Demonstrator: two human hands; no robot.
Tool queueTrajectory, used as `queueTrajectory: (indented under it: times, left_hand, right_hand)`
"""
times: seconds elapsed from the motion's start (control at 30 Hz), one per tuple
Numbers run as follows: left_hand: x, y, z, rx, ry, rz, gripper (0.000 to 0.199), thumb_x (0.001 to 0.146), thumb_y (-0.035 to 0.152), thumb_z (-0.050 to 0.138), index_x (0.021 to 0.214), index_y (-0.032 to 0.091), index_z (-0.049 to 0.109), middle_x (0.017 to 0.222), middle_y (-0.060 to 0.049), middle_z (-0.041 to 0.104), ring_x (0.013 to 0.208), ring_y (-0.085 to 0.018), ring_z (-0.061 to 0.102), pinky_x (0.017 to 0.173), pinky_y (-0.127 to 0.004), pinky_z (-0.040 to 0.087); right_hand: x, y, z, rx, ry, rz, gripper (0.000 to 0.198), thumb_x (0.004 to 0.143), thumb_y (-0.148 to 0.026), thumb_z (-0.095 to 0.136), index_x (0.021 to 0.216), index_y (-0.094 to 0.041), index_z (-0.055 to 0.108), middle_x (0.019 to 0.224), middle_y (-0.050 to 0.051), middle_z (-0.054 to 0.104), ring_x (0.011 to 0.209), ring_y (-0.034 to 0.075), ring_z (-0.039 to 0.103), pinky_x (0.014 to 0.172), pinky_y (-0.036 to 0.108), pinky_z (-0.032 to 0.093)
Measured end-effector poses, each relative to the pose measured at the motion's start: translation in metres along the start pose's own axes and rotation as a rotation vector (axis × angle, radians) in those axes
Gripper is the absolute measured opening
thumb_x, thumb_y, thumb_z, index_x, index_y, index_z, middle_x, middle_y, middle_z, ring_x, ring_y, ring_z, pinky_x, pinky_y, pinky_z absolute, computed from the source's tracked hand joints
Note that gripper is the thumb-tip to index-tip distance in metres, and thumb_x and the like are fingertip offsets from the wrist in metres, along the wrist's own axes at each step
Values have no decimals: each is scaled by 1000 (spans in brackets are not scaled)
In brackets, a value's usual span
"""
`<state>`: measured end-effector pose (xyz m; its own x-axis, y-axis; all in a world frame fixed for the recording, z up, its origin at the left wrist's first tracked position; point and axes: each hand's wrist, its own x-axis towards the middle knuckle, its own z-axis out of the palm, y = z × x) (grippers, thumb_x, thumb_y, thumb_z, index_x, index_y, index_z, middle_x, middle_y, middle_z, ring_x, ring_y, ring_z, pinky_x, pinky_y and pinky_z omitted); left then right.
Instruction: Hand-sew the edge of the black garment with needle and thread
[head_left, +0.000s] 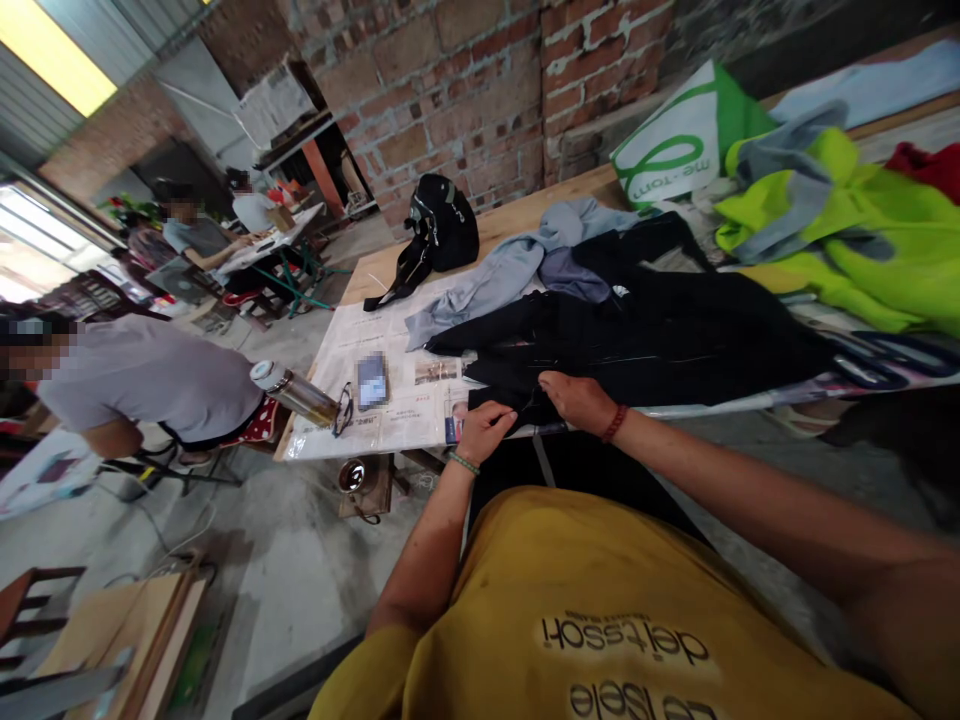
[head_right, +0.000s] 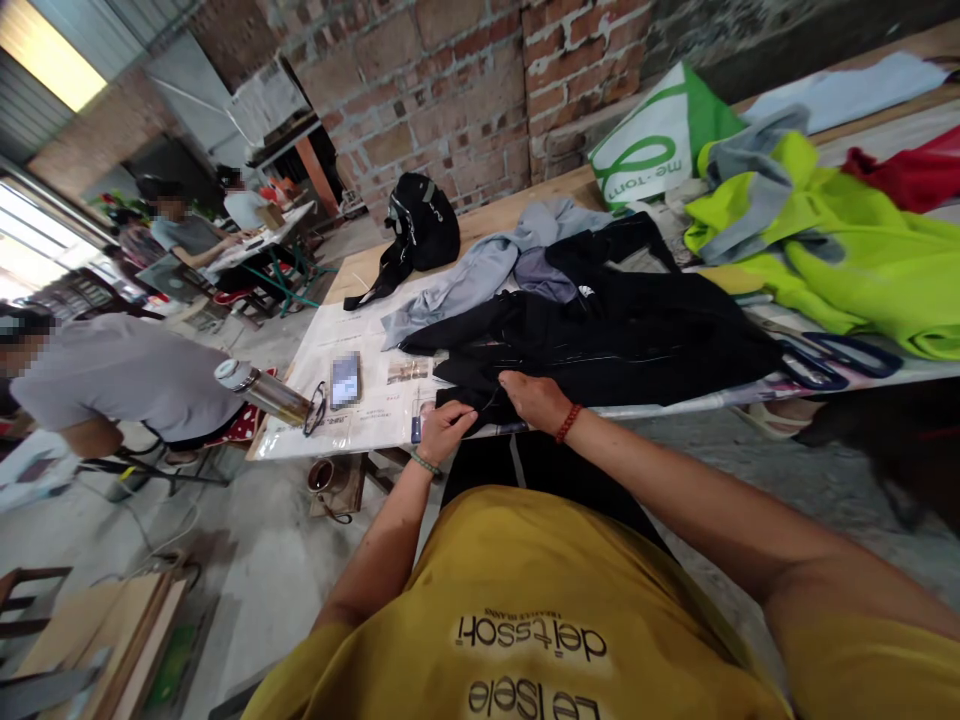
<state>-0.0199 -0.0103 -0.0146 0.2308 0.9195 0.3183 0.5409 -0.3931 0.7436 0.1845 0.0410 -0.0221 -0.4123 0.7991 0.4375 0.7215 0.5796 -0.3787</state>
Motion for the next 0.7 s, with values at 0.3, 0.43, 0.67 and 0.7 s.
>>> queueTrajectory:
  times: [0.3,0.43,0.67,0.7]
  left_hand:
    - [3,-2,-15,279,-178,1,9,76,20,63,82,19,70,81,-3,65,77,-14,60,79,-29,45]
    - [9,1,-20,197,-173,-35,8,76,19,61,77,18,68,80,-1,65,75,-13,59,76,-26,46]
    - [14,0,-2,23,1,-157,26,77,6,50,92,17,68,93,-3,67,88,-14,60,83,-27,47]
    - [14,0,0,3,11,-155,24,78,10,52,94,18,68,94,-3,67,88,-14,60,83,-27,47]
  right_hand:
    - [6,41,-11,-231,-110,88,29,90,-22,33,104,-14,57,95,13,68,70,21,64,55,28,37]
    - [10,47,-12,-203,-75,123,27,90,-25,35,102,-15,57,91,12,69,67,20,63,53,27,35]
    - [14,55,-18,262,119,259,19,86,-29,44,88,-19,59,71,3,66,62,14,60,60,24,42]
    - [15,52,-23,368,170,310,19,85,-31,45,86,-19,59,67,2,64,58,13,59,58,24,43]
